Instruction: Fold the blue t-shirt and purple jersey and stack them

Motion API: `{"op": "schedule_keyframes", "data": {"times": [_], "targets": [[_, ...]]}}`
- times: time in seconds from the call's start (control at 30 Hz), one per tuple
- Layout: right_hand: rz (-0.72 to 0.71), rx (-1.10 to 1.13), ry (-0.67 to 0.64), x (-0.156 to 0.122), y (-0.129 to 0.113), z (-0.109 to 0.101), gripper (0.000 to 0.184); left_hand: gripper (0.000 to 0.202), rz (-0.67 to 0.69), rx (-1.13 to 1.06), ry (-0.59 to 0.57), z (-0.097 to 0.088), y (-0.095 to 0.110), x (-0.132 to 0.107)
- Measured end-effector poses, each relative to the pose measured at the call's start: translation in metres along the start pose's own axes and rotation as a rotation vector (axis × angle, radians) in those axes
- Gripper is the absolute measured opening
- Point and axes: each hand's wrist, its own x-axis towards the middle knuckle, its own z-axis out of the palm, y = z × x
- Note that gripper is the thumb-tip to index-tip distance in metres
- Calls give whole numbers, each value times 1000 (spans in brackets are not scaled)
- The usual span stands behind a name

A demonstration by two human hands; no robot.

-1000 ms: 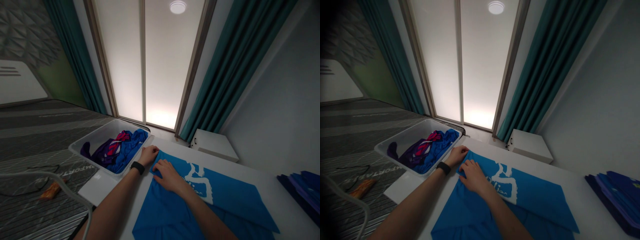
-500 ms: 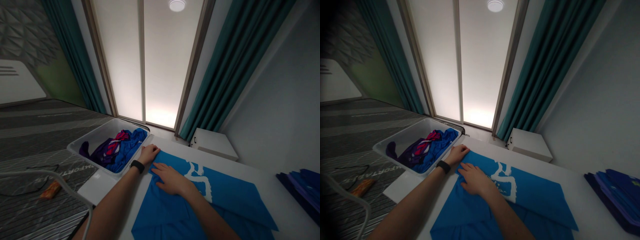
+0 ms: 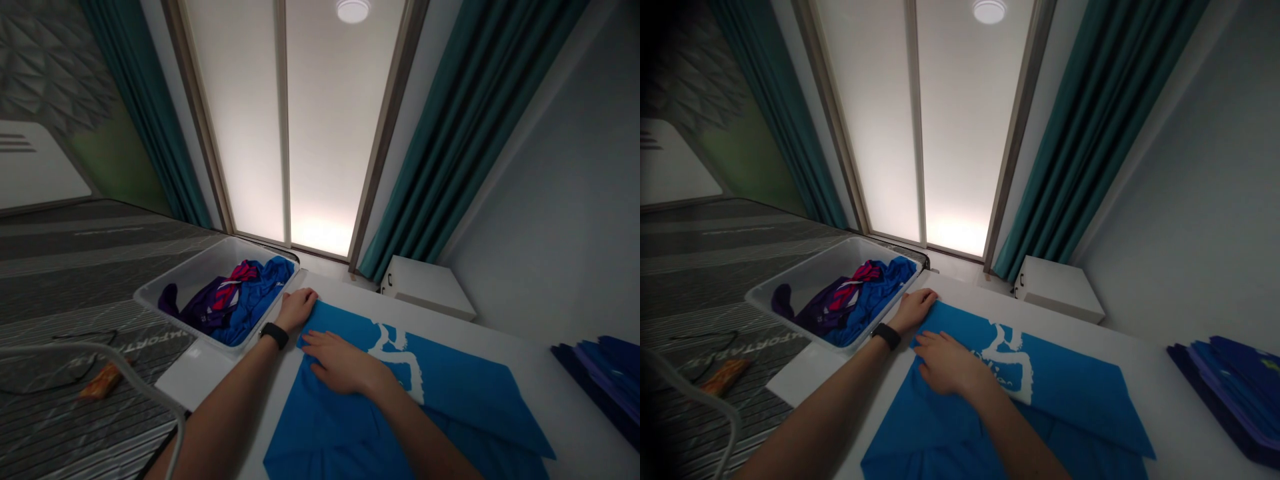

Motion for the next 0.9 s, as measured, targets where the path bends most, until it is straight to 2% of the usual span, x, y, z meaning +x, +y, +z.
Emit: {"op": "schedule_keyframes", "data": {"times": [0.2, 0.47, 0.67, 0.9], "targets": [[26, -14, 11, -6, -4, -10, 44, 21, 38, 13, -11, -2, -1, -4], [56, -73, -9, -9, -9, -18, 43, 24, 66, 9, -12, -3, 0, -4], [101, -5, 8, -12, -7, -25, 41, 29, 136, -14, -28, -5, -2, -7], [150, 56, 26, -34, 3, -24, 43, 25, 207, -27, -20, -5, -5, -8]]}}
